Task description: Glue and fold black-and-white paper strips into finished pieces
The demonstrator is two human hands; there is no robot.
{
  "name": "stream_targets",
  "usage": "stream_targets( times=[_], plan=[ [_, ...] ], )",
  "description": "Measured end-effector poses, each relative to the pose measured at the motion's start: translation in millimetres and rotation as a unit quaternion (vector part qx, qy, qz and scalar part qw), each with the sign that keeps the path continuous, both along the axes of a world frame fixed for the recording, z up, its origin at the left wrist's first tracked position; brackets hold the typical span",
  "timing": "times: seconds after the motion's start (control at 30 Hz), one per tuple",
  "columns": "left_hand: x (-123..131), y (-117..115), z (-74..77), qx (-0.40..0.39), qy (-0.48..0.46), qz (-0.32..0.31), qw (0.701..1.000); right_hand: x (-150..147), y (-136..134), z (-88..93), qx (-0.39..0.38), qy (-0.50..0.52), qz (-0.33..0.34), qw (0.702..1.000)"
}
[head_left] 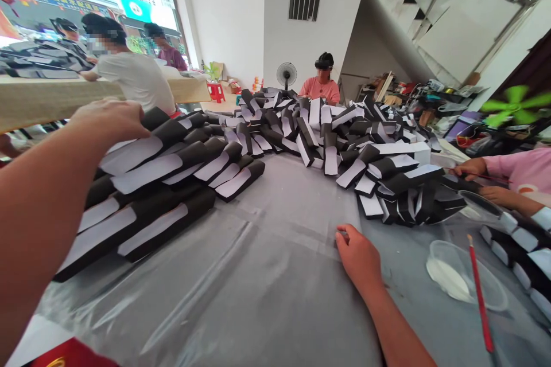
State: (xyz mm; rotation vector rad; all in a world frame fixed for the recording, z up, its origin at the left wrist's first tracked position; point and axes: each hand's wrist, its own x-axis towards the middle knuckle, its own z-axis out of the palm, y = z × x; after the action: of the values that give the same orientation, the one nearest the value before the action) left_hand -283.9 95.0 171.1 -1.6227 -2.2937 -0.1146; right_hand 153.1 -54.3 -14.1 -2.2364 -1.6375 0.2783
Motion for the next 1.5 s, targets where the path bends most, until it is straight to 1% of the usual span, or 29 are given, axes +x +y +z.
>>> stream_targets(
  times=[0.03,0.07,0.13,0.2,0.27,0.3,0.37,0.43,0.47,0.53,0.6,0.67,0.73,0.83,0.9,0.97,1.13,1.2,1.27,1.33,1.43,1.5],
  plan=[
    [14,-6,3.3,-0.002,0.025,-0.003,1.000,0,0,0.3,0.000,-0.001,-0.001,1.000],
    [27,-11,6.4,0.017,0.034,-0.010,0.999,0,0,0.5,0.000,-0.003,-0.001,1.000],
    [55,-15,10.2,0.052,0.022,-0.050,0.997,0,0,0.9,-0.001,-0.009,0.000,1.000],
    [83,-11,8.8,0.068,-0.006,-0.117,0.991,-1,0,1.3,-0.001,-0.020,0.007,1.000],
    [112,1,-0.2,0.059,-0.027,-0.194,0.979,-2,0,1.4,0.000,-0.039,0.019,0.999],
    [127,8,-7.8,0.039,-0.035,-0.235,0.971,-3,0,1.1,0.002,-0.052,0.026,0.998],
    [162,24,-28.8,0.005,-0.056,-0.315,0.947,-3,0,-0.4,0.007,-0.077,0.039,0.996],
    [201,37,-54.5,-0.059,-0.091,-0.356,0.928,-4,0,-2.6,0.013,-0.096,0.047,0.994],
    [222,43,-67.7,-0.089,-0.117,-0.364,0.920,-4,0,-3.9,0.017,-0.101,0.051,0.993],
    [262,51,-91.8,-0.120,-0.177,-0.373,0.903,-4,1,-6.2,0.022,-0.105,0.054,0.993],
    [295,57,-111.4,-0.130,-0.239,-0.367,0.890,-3,2,-8.1,0.024,-0.108,0.056,0.992],
    [318,63,-127.2,-0.112,-0.290,-0.348,0.884,-2,3,-10.1,0.028,-0.109,0.056,0.992],
    [329,71,-141.2,-0.069,-0.313,-0.319,0.892,-1,3,-12.8,0.040,-0.109,0.057,0.992],
    [329,82,-160.0,-0.017,-0.326,-0.305,0.895,1,4,-18.3,0.061,-0.107,0.061,0.991],
    [325,88,-168.9,0.006,-0.346,-0.288,0.893,2,4,-21.7,0.072,-0.106,0.064,0.990],
    [322,91,-173.5,0.029,-0.377,-0.265,0.887,3,5,-23.6,0.079,-0.105,0.063,0.989],
    [316,95,-175.2,0.074,-0.466,-0.214,0.855,2,5,-21.5,0.070,-0.106,0.058,0.990],
    [314,96,-175.5,0.084,-0.503,-0.194,0.838,1,5,-19.6,0.066,-0.109,0.057,0.990],
    [314,96,-175.4,0.090,-0.523,-0.179,0.828,1,5,-18.0,0.063,-0.110,0.056,0.990],
    [316,95,-174.2,0.096,-0.513,-0.185,0.833,0,5,-16.5,0.060,-0.109,0.056,0.991],
    [321,95,-169.9,0.085,-0.478,-0.202,0.850,-1,4,-14.3,0.056,-0.109,0.053,0.991],
    [323,97,-166.4,0.065,-0.492,-0.173,0.851,-1,3,-12.8,0.050,-0.108,0.053,0.991]
  ],
)
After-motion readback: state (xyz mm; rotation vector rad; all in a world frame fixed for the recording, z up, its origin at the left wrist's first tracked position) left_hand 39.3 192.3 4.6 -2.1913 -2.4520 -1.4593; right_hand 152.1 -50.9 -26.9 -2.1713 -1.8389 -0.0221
